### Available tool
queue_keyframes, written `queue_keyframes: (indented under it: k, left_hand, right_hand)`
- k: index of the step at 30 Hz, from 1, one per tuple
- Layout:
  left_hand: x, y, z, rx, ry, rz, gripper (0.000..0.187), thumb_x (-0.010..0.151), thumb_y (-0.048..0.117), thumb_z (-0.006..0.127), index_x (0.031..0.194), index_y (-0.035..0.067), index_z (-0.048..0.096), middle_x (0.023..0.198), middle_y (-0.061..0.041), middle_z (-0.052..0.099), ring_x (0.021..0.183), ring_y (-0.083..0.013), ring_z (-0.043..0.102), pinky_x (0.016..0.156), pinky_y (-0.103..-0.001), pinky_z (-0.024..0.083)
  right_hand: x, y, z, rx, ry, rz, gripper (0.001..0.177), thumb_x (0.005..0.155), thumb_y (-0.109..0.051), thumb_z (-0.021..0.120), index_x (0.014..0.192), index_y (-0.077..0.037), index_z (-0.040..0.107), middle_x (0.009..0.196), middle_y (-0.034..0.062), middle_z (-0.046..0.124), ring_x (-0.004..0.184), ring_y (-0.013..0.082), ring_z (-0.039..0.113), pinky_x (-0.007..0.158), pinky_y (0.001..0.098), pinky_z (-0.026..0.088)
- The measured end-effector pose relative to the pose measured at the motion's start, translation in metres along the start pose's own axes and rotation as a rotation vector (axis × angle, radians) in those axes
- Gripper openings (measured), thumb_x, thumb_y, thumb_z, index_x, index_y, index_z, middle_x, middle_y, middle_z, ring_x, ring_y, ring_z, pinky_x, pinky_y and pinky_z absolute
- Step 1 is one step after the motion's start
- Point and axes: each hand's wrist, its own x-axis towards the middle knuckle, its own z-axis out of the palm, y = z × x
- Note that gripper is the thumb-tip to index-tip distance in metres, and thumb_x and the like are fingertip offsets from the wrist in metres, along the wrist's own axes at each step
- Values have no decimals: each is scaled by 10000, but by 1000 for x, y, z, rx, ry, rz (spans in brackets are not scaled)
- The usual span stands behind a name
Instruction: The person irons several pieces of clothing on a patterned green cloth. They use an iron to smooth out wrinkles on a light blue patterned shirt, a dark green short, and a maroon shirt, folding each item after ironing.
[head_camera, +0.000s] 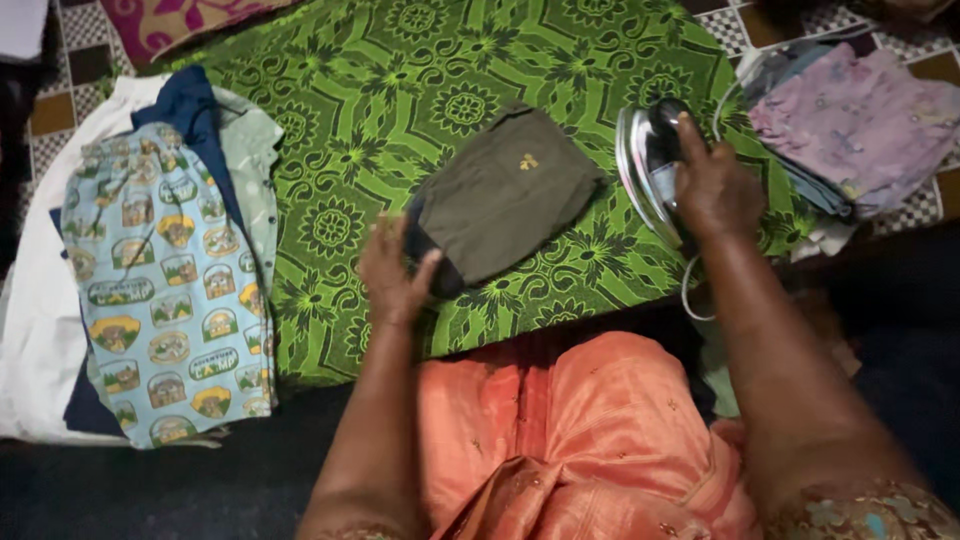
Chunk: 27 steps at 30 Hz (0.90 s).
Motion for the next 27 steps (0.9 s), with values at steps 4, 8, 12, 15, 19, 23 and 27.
queue_keyframes:
  k: [4, 8, 12, 15, 19, 23, 27]
  left_hand:
    - [-8, 9, -3, 19, -173, -44, 847, 877, 599, 677, 1584, 212, 417, 1693, -203, 220, 1545, -384, 262, 1239, -557, 177]
    - [-9, 3, 4, 52, -238, -81, 911, 866, 628, 681, 1599, 193, 359, 1696, -197, 177, 1553, -381, 188, 1222, -568, 144]
    - [-11, 4, 8, 95, -189, -45, 936, 871, 617, 683, 1620, 200, 308, 1696, -193, 178, 1563, -374, 167, 1228, -560, 154]
    - [-14, 5, 10, 97, -186, -51, 932, 872, 604, 689, 1625, 213, 303, 1706, -170, 194, 1578, -356, 176, 1243, -550, 157]
    - [-13, 6, 6, 87, -204, -67, 929, 855, 597, 691, 1613, 213, 315, 1699, -165, 199, 1576, -349, 179, 1242, -542, 157]
    - [-11, 9, 3, 72, -212, -72, 945, 867, 596, 681, 1620, 180, 292, 1700, -167, 180, 1573, -353, 167, 1243, -542, 141]
    - [-10, 10, 1, 39, -224, -81, 999, 860, 614, 669, 1627, 125, 255, 1704, -170, 156, 1573, -353, 151, 1248, -530, 115]
  right_hand:
    - [9, 8, 3, 96, -63, 7, 772, 907, -246, 706, 1612, -392, 428, 1124, 265, 638, 947, 500, 659, 826, 579, 525]
    - [12, 27, 6, 371, -35, -129, 816, 873, -195, 735, 1621, -337, 442, 1280, 254, 658, 1114, 432, 665, 974, 499, 514]
    - [9, 13, -4, 349, -35, -76, 813, 865, -190, 783, 1609, -287, 470, 1325, 238, 669, 1123, 421, 657, 967, 485, 499]
    - [-9, -8, -16, 250, -165, 132, 795, 938, -243, 767, 1670, -349, 475, 1224, 259, 703, 1095, 433, 683, 958, 496, 518]
    - [-41, -38, -38, 339, -75, 89, 763, 928, -207, 772, 1629, -320, 495, 1254, 230, 695, 1099, 409, 684, 938, 488, 517]
    - [-70, -69, -65, 437, 39, -126, 745, 926, -139, 757, 1611, -268, 493, 1332, 209, 675, 1163, 368, 682, 965, 449, 523]
    - [-78, -111, -84, 401, -113, -89, 738, 924, -182, 756, 1589, -316, 465, 1295, 168, 679, 1113, 333, 684, 932, 436, 527]
